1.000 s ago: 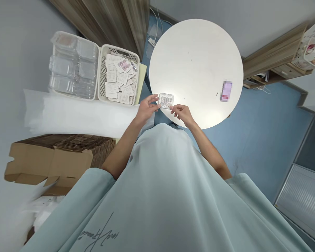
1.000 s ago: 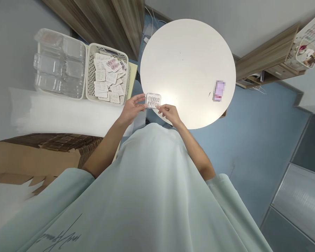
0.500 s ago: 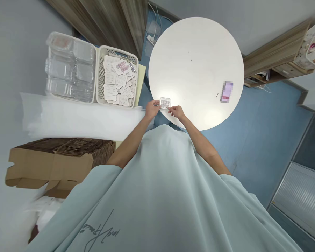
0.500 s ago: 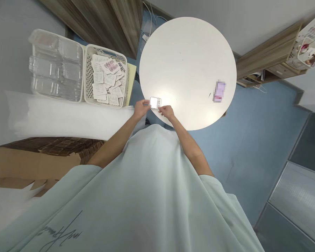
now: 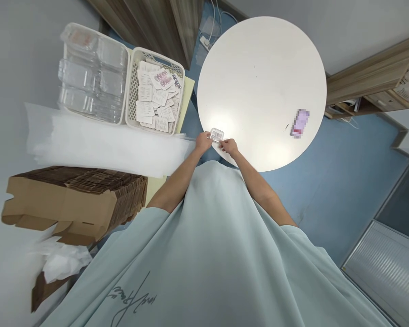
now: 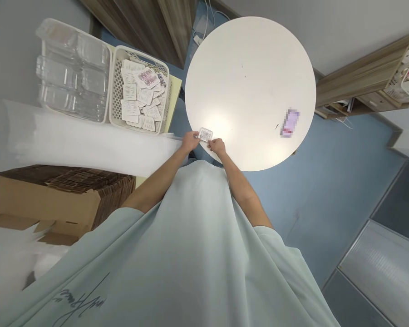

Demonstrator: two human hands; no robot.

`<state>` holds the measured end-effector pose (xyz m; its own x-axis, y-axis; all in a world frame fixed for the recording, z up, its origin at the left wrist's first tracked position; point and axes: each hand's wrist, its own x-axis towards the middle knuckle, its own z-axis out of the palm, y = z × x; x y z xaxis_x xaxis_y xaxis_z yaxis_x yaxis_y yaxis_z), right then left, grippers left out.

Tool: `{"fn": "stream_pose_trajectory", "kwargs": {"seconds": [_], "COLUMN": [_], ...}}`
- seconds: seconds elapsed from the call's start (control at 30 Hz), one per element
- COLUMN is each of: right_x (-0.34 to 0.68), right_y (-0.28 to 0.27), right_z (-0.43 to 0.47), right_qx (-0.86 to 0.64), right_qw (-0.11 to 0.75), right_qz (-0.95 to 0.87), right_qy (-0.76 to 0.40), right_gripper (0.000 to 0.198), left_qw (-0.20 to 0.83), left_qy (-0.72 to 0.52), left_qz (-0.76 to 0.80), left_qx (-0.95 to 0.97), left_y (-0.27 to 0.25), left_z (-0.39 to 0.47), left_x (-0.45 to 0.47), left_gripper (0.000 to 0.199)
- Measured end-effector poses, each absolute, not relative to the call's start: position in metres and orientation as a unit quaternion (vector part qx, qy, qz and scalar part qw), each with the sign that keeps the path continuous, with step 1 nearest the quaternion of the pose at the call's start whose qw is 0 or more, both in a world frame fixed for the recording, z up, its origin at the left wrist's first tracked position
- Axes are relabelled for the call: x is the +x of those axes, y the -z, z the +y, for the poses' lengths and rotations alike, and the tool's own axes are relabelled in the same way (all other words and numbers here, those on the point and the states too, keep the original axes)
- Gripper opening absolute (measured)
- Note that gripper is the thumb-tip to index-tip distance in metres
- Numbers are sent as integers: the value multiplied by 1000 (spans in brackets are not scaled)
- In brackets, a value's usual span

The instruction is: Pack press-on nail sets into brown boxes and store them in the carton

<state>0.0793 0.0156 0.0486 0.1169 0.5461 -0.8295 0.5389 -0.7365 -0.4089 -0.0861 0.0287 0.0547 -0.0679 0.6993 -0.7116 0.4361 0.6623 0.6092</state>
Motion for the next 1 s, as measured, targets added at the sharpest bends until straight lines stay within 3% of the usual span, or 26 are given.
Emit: {"fn": "stream_pose_trajectory", "kwargs": {"seconds": [0.17,0.37,0.6,0.8,1.0], "right_x": [86,89,56,-14,-84], "right_y": [-59,-88,-129,-145,-148], "right_z": [19,17,22,32,30], "right_qx": [-742,-707,-625,-536,-480], "right_qw": [0,47,73,73,18], "right_qz": [-383,-448,-584,-687,-735], "right_qy": [-550,-545,-512,-485,-479], "right_gripper": [37,18,33,37,31], "left_qw": [578,604,501,360,355], "left_qy": [-153,-222,-314,-254,-177], "left_qz": [709,669,721,826,820], "left_qx": [375,372,362,353,413], "left_y": [-66,-94,-116,-95,-64], "left_z": [23,-4,-61,-106,-111], "left_x": [-89,-118,-195,-270,-294], "left_gripper": [57,42,42,55,65]}}
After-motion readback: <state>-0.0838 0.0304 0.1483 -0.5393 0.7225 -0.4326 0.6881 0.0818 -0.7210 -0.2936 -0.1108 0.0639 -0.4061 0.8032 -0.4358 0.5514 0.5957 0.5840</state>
